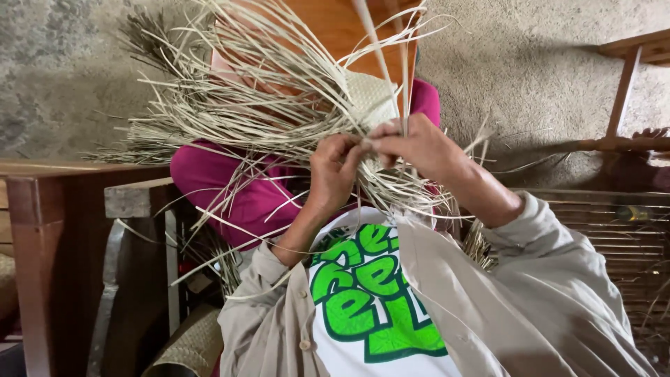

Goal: Weaving straw fibers together to create a structured object like a hat or basket

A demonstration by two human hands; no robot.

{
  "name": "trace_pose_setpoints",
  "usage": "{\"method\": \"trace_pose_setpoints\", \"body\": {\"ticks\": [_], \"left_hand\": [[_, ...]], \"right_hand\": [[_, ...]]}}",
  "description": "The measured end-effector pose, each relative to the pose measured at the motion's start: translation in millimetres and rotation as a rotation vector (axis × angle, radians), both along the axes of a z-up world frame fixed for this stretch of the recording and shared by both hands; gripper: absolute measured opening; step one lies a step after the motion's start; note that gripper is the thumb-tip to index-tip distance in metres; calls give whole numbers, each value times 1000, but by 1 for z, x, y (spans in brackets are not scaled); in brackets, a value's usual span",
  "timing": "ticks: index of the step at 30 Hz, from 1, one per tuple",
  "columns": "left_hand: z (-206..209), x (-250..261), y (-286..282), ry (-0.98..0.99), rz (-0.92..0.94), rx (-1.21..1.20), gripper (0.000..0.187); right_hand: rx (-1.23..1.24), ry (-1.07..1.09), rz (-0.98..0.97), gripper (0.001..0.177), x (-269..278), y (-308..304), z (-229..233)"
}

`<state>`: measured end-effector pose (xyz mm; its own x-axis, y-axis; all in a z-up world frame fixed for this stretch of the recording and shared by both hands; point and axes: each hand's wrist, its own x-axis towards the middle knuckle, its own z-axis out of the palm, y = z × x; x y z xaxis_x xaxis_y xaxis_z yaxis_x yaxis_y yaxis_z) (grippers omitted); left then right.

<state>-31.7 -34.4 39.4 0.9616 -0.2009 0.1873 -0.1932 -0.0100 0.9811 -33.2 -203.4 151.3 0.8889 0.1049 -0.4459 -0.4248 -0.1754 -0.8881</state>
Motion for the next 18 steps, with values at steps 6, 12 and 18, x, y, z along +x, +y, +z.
{"method": "trace_pose_setpoints", "body": {"ticks": [6,12,18], "left_hand": [[-51,-2,-2,65,-17,12,4],[-72,-3,0,153,-32,-107,10],[-27,8,-1,-165,35,204,14]], "right_hand": [[255,34,-39,14,20,-10,-40],[-250,-308,227,15,28,-6,-9],[-223,-486,261,13,34,-13,-65]]}}
